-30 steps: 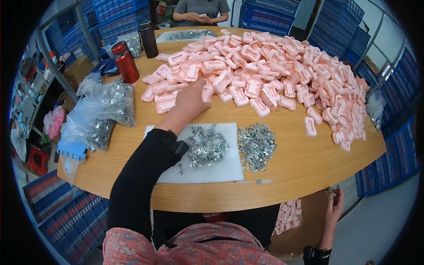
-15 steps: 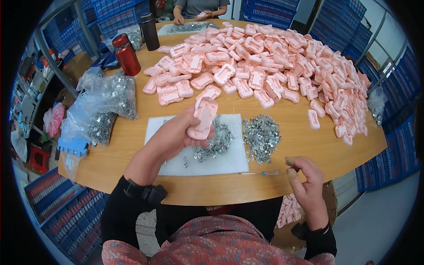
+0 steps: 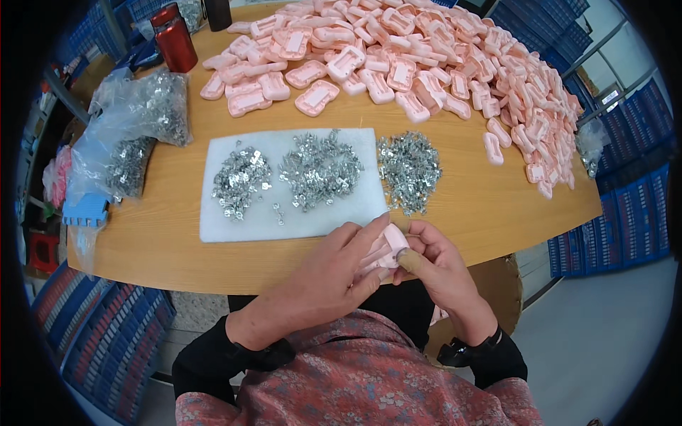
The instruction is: The person sits at a table and repeatedly assembles small pink plastic components. They pick up a pink plastic piece, insert a metal screw into a hole, and tighten it using a small screwdriver. The process is repeated for multiple units, with piles of pink parts and metal screws visible on the table.
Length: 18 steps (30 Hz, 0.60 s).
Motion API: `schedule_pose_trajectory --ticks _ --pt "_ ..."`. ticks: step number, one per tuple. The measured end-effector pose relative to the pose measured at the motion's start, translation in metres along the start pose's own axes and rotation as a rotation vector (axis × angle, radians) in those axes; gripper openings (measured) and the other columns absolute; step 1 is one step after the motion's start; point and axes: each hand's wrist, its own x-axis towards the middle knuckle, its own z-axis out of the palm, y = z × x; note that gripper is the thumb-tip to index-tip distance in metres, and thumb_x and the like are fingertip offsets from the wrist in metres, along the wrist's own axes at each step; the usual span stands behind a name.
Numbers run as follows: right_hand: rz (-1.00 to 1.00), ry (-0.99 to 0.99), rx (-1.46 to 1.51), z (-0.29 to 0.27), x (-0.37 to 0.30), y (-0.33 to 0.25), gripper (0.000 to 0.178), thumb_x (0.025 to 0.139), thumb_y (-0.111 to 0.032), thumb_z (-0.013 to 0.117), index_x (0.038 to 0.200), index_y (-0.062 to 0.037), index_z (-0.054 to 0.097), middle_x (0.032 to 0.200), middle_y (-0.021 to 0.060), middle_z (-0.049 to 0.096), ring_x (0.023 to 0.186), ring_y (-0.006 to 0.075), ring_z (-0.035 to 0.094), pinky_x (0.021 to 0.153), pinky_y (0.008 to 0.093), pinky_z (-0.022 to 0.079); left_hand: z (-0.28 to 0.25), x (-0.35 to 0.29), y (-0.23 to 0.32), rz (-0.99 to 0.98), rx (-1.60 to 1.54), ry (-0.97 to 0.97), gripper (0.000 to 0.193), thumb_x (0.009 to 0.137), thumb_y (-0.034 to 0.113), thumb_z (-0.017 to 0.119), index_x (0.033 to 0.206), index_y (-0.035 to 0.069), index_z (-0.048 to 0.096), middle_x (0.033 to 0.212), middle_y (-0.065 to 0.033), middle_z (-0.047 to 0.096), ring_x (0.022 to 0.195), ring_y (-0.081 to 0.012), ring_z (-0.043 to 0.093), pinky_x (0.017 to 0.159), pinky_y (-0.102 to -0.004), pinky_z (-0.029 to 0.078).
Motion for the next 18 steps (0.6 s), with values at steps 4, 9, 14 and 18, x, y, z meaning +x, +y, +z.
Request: schedule_pose_trajectory --ticks 4,9,14,18 --pt "0.066 -0.089 -0.058 -0.017 0.002 0.006 0.038 0.1 -0.01 0.059 0.135 -0.0011 0.046 0.111 0.0073 0.066 0.093 0.0101 0.063 0.077 0.0255 0.052 -0.002 0.0 -0.006 -0.221 -0.322 -0.079 0.07 0.095 0.016 0.065 0.152 -0.001 0.029 0.111 -0.0114 0.06 0.101 -0.0228 0.06 0.088 -0.0346 0.049" --pt "0.045 -0.201 -0.193 0.006 0.004 -0.01 0.037 0.099 -0.01 0.06 0.134 -0.0015 0.05 0.108 0.005 0.066 0.095 0.0086 0.062 0.08 0.0241 0.051 -0.003 -0.001 -0.023 -0.189 -0.726 -0.246 0.07 0.098 0.018 0.061 0.155 0.003 0.024 0.112 -0.0078 0.062 0.097 -0.0149 0.064 0.084 -0.0304 0.052" --pt "-0.278 0.055 -0.817 -0.008 0.031 -0.027 0.024 0.092 -0.01 0.067 0.115 -0.0033 0.066 0.09 0.0034 0.066 0.073 0.0086 0.061 0.067 0.0246 0.05 -0.009 -0.014 -0.034 -0.418 -1.084 -0.278 0.064 0.101 0.023 0.056 0.155 0.006 0.025 0.108 -0.0108 0.065 0.094 -0.0174 0.066 0.084 -0.032 0.054" --pt "-0.371 0.088 -1.124 -0.01 0.065 -0.028 0.02 0.087 -0.01 0.071 0.106 -0.004 0.066 0.086 0.0053 0.064 0.072 0.0155 0.062 0.066 0.0288 0.05 -0.013 -0.018 -0.049 -0.473 -1.179 -0.072 0.05 0.103 0.021 0.053 0.149 0.007 0.039 0.097 -0.0051 0.064 0.091 -0.0138 0.063 0.083 -0.0306 0.054"
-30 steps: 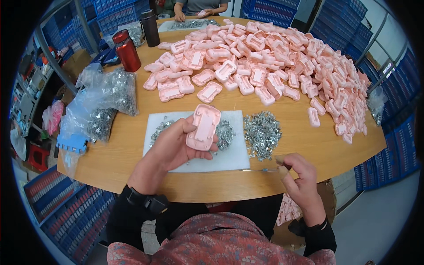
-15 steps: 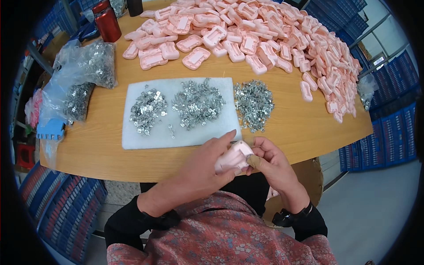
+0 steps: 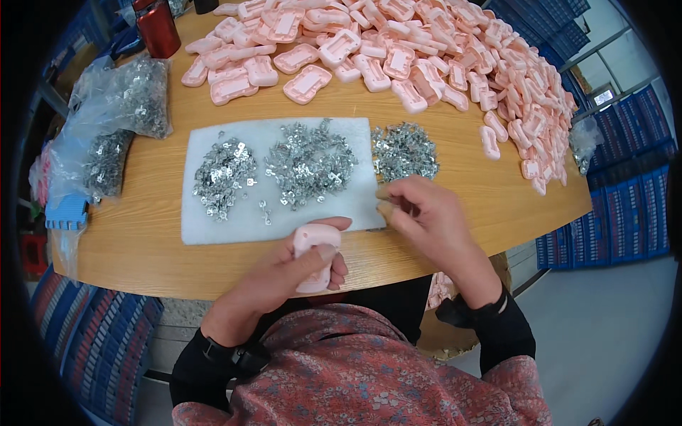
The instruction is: The person sits at a table and repeatedly assembles small pink plastic components. They pick up a pink plastic piece, insert a metal screw into a hole, and tighten it using a small screwdriver. The process is repeated for multiple units, with piles of pink parts and metal screws visible on the table.
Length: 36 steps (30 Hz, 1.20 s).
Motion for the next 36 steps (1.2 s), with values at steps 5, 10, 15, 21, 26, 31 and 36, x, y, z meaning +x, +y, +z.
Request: schedule_pose_trajectory --ticks 5,10,15,21,26,31,36 --pt "-0.131 0.025 -0.091 0.029 0.03 -0.002 0.019 0.083 -0.012 0.07 0.101 -0.0062 0.066 0.089 0.0117 0.063 0.082 0.0306 0.063 0.071 0.0398 0.052 -0.005 0.001 -0.003 0.072 -0.135 0.066 0.042 0.102 0.019 0.055 0.14 0.005 0.047 0.096 -0.0065 0.066 0.09 -0.0149 0.064 0.082 -0.0325 0.055" --pt "-0.153 0.004 -0.134 0.041 0.047 0.001 0.02 0.082 -0.014 0.07 0.1 -0.0063 0.066 0.09 0.0127 0.064 0.086 0.0346 0.063 0.076 0.0452 0.051 -0.008 0.0 -0.005 0.07 -0.141 0.064 0.04 0.102 0.018 0.055 0.139 0.004 0.049 0.096 -0.007 0.066 0.089 -0.0151 0.064 0.081 -0.0315 0.054" --pt "-0.165 -0.16 -0.195 0.032 0.045 0.006 0.018 0.08 -0.013 0.069 0.097 -0.0062 0.065 0.086 0.0117 0.064 0.084 0.035 0.063 0.074 0.0466 0.049 -0.01 0.0 -0.005 0.072 -0.137 0.049 0.04 0.102 0.02 0.056 0.138 0.004 0.049 0.094 -0.0063 0.064 0.085 -0.0149 0.062 0.077 -0.0303 0.051" --pt "-0.113 -0.046 -0.139 0.032 0.041 0.005 0.015 0.081 -0.013 0.068 0.094 -0.0087 0.064 0.084 0.0099 0.063 0.083 0.0328 0.062 0.073 0.0438 0.047 -0.009 0.003 -0.003 0.089 -0.107 0.051 0.039 0.102 0.017 0.053 0.138 0.003 0.049 0.09 -0.0061 0.063 0.083 -0.0145 0.06 0.077 -0.031 0.05" --pt "-0.263 -0.062 -0.225 0.045 0.055 -0.001 0.016 0.083 -0.014 0.068 0.097 -0.0081 0.065 0.084 0.0118 0.064 0.082 0.0354 0.063 0.072 0.0459 0.049 -0.009 0.003 -0.002 0.089 -0.12 0.047 0.039 0.102 0.016 0.052 0.138 0.003 0.048 0.089 -0.0057 0.062 0.083 -0.0146 0.059 0.077 -0.0313 0.05" --pt "-0.15 -0.055 -0.114 0.039 0.06 0.007 0.017 0.084 -0.009 0.067 0.101 -0.0051 0.067 0.085 0.0104 0.067 0.075 0.0235 0.065 0.068 0.035 0.051 -0.007 0.002 0.0 0.074 -0.126 0.067 0.038 0.102 0.016 0.052 0.138 0.003 0.049 0.089 -0.0054 0.062 0.083 -0.0143 0.059 0.077 -0.0312 0.05" --pt "0.195 -0.122 0.183 0.029 0.055 0.007 0.011 0.092 -0.007 0.061 0.102 -0.0025 0.065 0.083 0.0029 0.067 0.072 0.0081 0.059 0.067 0.0249 0.048 -0.008 0.001 -0.001 0.081 -0.12 0.053 0.038 0.103 0.019 0.052 0.138 0.003 0.049 0.089 -0.005 0.062 0.083 -0.0136 0.059 0.078 -0.0304 0.051"
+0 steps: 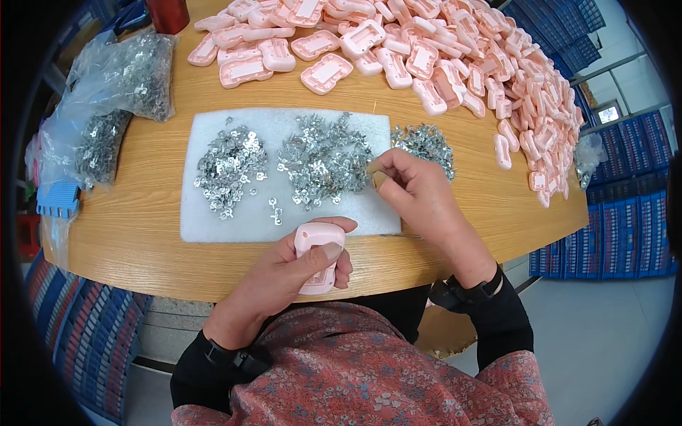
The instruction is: The person sits at a table and repeatedly assembles small pink plastic components. They pick up a pink plastic piece, insert a metal screw into a hole, and tighten it using a small screwdriver. The process is repeated for multiple units, with piles of pink parts and metal screws visible on the table.
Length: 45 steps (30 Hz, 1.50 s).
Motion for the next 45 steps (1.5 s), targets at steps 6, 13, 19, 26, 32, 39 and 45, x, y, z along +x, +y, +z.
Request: schedule_pose_trajectory --ticks 6,13,19,26,32,39,45 --pt "0.137 -0.143 0.62 -0.003 -0.013 0.003 0.008 0.097 -0.01 0.059 0.102 -0.0042 0.059 0.087 0.003 0.065 0.071 0.0075 0.056 0.067 0.0227 0.046 -0.001 0.003 -0.005 0.11 -0.04 0.047 0.042 0.101 0.015 0.057 0.139 0.004 0.046 0.093 -0.0056 0.063 0.084 -0.0128 0.06 0.078 -0.0291 0.051" --pt "0.194 -0.19 0.878 0.023 -0.039 -0.004 0.009 0.093 -0.008 0.062 0.101 -0.0052 0.062 0.079 -0.0035 0.059 0.067 0.0037 0.05 0.064 0.0198 0.042 0.017 0.01 0.004 0.209 0.043 0.257 0.051 0.091 0.005 0.067 0.138 0.005 0.049 0.101 -0.0032 0.062 0.085 -0.0107 0.061 0.08 -0.0277 0.053" --pt "0.158 -0.213 0.605 0.026 -0.05 -0.004 0.008 0.089 -0.007 0.063 0.097 -0.0041 0.063 0.076 -0.0077 0.053 0.067 0.0002 0.044 0.06 0.0186 0.037 0.011 0.01 0.0 0.183 0.089 0.232 0.051 0.089 0.002 0.068 0.137 0.005 0.051 0.095 -0.0011 0.062 0.083 -0.0093 0.06 0.079 -0.0285 0.054" --pt "0.046 -0.115 0.501 0.019 -0.06 -0.018 0.011 0.086 -0.005 0.065 0.097 -0.0035 0.063 0.077 -0.0071 0.049 0.07 0.0015 0.044 0.062 0.0196 0.037 0.008 0.005 0.001 0.122 -0.157 0.079 0.044 0.102 0.031 0.047 0.138 0.004 0.049 0.094 -0.0064 0.065 0.083 -0.0164 0.065 0.078 -0.0366 0.057" --pt "-0.275 0.083 0.244 0.027 -0.054 -0.029 0.017 0.08 -0.002 0.068 0.096 -0.0039 0.065 0.075 0.0008 0.053 0.066 0.0082 0.051 0.057 0.0229 0.04 0.003 0.008 -0.002 0.013 -0.314 0.034 0.064 0.106 0.052 0.018 0.14 0.005 0.046 0.098 -0.0116 0.065 0.083 -0.0235 0.068 0.079 -0.045 0.059" --pt "-0.449 0.148 -0.06 0.035 -0.05 -0.027 0.021 0.07 -0.006 0.071 0.09 -0.0086 0.065 0.077 0.0059 0.056 0.07 0.0269 0.056 0.064 0.0388 0.043 0.008 0.01 -0.005 0.017 -0.259 0.084 0.06 0.107 0.05 0.019 0.139 0.007 0.046 0.1 -0.0101 0.064 0.085 -0.023 0.068 0.08 -0.044 0.059" --pt "-0.482 0.21 -0.301 0.039 -0.053 -0.033 0.019 0.07 -0.012 0.073 0.086 -0.0125 0.062 0.077 0.0035 0.056 0.077 0.0261 0.056 0.071 0.0393 0.039 0.009 0.013 -0.011 0.001 -0.194 0.14 0.06 0.107 0.048 0.018 0.14 0.006 0.046 0.121 -0.0119 0.063 0.107 -0.0235 0.066 0.085 -0.0433 0.058"
